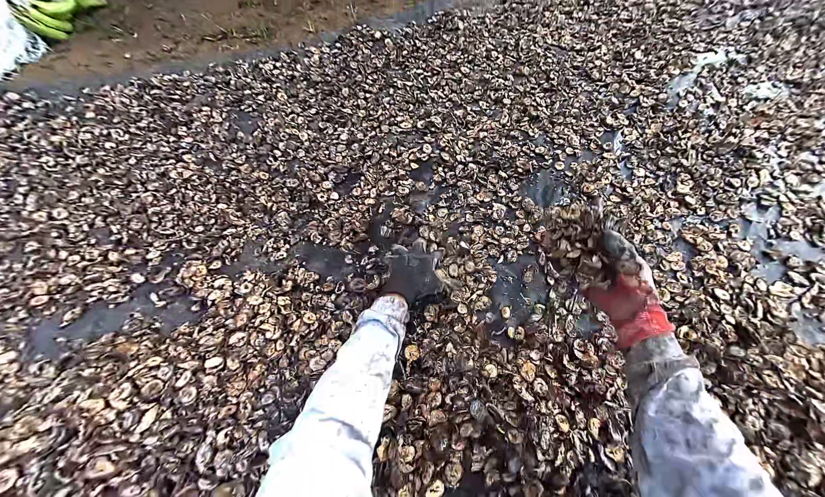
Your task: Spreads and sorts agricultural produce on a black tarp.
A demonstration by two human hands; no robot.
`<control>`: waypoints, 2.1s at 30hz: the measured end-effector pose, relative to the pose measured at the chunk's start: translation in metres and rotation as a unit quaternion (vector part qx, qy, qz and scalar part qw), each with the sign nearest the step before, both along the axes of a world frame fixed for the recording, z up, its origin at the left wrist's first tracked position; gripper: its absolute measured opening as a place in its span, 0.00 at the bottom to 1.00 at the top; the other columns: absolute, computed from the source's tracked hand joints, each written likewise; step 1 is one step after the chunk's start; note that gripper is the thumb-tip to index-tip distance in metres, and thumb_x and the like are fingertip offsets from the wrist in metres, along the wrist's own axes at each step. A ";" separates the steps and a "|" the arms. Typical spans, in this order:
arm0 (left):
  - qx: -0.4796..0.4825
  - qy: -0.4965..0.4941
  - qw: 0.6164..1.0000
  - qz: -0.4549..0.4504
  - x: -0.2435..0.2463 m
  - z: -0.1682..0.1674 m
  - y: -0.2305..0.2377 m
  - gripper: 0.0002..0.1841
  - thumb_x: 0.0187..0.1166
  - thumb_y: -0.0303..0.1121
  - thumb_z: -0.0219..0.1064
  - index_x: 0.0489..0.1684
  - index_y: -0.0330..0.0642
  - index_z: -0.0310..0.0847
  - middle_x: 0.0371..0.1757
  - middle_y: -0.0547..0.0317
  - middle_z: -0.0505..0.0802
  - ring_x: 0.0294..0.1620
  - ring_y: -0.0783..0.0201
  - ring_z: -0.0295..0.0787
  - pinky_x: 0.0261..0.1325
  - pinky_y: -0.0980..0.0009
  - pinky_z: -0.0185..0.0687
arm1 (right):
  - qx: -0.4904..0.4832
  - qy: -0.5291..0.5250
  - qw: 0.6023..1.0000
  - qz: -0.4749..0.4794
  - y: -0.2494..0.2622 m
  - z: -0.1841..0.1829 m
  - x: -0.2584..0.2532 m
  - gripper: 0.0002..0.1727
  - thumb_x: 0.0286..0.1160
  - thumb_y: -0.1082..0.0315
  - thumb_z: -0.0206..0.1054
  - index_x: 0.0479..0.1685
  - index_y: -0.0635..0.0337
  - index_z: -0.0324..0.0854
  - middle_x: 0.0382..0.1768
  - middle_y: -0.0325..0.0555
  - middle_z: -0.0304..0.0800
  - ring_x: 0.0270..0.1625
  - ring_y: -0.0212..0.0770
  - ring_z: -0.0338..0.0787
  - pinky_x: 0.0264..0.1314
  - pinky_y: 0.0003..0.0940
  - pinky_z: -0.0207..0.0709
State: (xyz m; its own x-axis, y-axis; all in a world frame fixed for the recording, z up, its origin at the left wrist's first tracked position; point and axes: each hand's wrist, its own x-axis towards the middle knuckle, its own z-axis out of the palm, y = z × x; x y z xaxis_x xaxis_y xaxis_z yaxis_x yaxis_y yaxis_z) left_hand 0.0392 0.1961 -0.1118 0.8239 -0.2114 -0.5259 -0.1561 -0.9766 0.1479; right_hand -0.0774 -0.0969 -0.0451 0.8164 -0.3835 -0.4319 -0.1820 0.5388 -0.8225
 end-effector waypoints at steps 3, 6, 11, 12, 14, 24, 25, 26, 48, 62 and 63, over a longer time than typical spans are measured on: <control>-0.052 0.129 0.988 -0.065 -0.049 0.025 0.021 0.33 0.76 0.44 0.74 0.79 0.37 0.75 0.78 0.34 0.79 0.82 0.36 0.72 0.82 0.35 0.62 | -0.129 0.023 0.991 0.036 0.001 -0.001 0.041 0.17 0.93 0.69 0.38 0.72 0.59 0.66 0.53 0.39 0.78 0.53 0.27 0.81 0.58 0.26 0.78; -0.215 0.065 0.975 -0.003 -0.051 0.024 0.050 0.28 0.77 0.38 0.75 0.76 0.41 0.79 0.70 0.37 0.87 0.71 0.40 0.83 0.74 0.37 0.74 | -0.394 0.086 0.899 0.170 0.006 0.005 0.083 0.24 0.89 0.79 0.48 0.82 0.76 0.65 0.78 0.66 0.75 0.80 0.47 0.78 0.84 0.43 0.68; -0.324 -0.115 0.932 0.112 -0.009 0.057 0.053 0.37 0.73 0.29 0.77 0.87 0.49 0.68 0.80 0.49 0.82 0.79 0.51 0.80 0.82 0.47 0.71 | -0.386 0.109 0.871 0.283 0.048 -0.030 0.129 0.27 0.85 0.58 0.64 0.83 0.49 0.72 0.63 0.53 0.90 0.59 0.50 0.91 0.63 0.56 0.83; -0.313 -0.159 0.929 0.118 -0.001 0.061 0.050 0.34 0.72 0.33 0.79 0.82 0.48 0.73 0.76 0.49 0.85 0.76 0.52 0.82 0.81 0.48 0.73 | -0.452 0.134 0.812 0.343 0.060 -0.041 0.122 0.30 0.81 0.51 0.67 0.83 0.42 0.74 0.67 0.54 0.89 0.67 0.56 0.88 0.69 0.66 0.77; -0.205 -0.195 0.952 0.120 0.010 0.056 0.046 0.30 0.73 0.44 0.78 0.76 0.49 0.80 0.73 0.46 0.87 0.75 0.46 0.83 0.79 0.42 0.73 | -0.553 0.119 0.690 0.451 0.094 -0.068 0.085 0.41 0.70 0.36 0.70 0.87 0.33 0.69 0.75 0.57 0.82 0.75 0.67 0.81 0.66 0.79 0.72; 0.045 0.044 0.998 0.011 -0.007 0.061 0.015 0.23 0.84 0.44 0.66 0.69 0.37 0.82 0.70 0.31 0.86 0.75 0.30 0.78 0.74 0.30 0.68 | -0.545 0.140 0.614 0.553 0.082 -0.034 -0.136 0.33 0.71 0.57 0.68 0.81 0.48 0.78 0.73 0.56 0.86 0.75 0.57 0.85 0.74 0.64 0.75; 0.013 -0.015 1.000 -0.003 0.000 0.059 0.007 0.24 0.83 0.49 0.66 0.67 0.40 0.85 0.68 0.34 0.87 0.74 0.32 0.80 0.73 0.30 0.69 | -0.483 0.190 0.661 0.542 0.066 -0.029 -0.128 0.32 0.75 0.60 0.66 0.84 0.45 0.74 0.74 0.51 0.85 0.76 0.50 0.85 0.76 0.59 0.75; -0.041 -0.083 0.996 -0.014 0.008 0.050 -0.005 0.26 0.84 0.52 0.65 0.71 0.42 0.83 0.72 0.33 0.85 0.77 0.31 0.76 0.77 0.29 0.64 | -0.402 0.229 0.732 0.501 0.051 -0.026 -0.117 0.30 0.79 0.62 0.64 0.84 0.48 0.72 0.70 0.48 0.88 0.69 0.44 0.87 0.73 0.51 0.78; -0.223 -0.021 0.924 -0.311 -0.031 -0.012 -0.274 0.34 0.87 0.48 0.62 0.88 0.39 0.65 0.88 0.29 0.67 0.90 0.28 0.55 0.87 0.29 0.47 | -0.467 0.320 0.706 0.426 0.007 -0.012 -0.204 0.36 0.72 0.56 0.74 0.84 0.53 0.73 0.82 0.69 0.71 0.84 0.71 0.68 0.82 0.75 0.57; -0.282 -0.035 0.879 -0.382 -0.186 -0.067 -0.369 0.29 0.82 0.57 0.61 0.79 0.54 0.79 0.86 0.51 0.76 0.93 0.39 0.53 0.92 0.32 0.30 | -0.343 0.412 0.838 -0.100 -0.196 -0.013 -0.346 0.31 0.93 0.59 0.53 0.93 0.50 0.56 0.85 0.56 0.69 0.82 0.52 0.76 0.83 0.52 0.70; -0.294 -0.065 0.890 -0.342 -0.178 -0.060 -0.366 0.26 0.84 0.55 0.61 0.72 0.50 0.85 0.79 0.46 0.83 0.88 0.37 0.64 0.90 0.31 0.37 | -0.359 0.413 0.832 -0.087 -0.215 -0.012 -0.329 0.38 0.89 0.51 0.58 0.97 0.36 0.48 0.90 0.51 0.63 0.84 0.55 0.73 0.82 0.61 0.68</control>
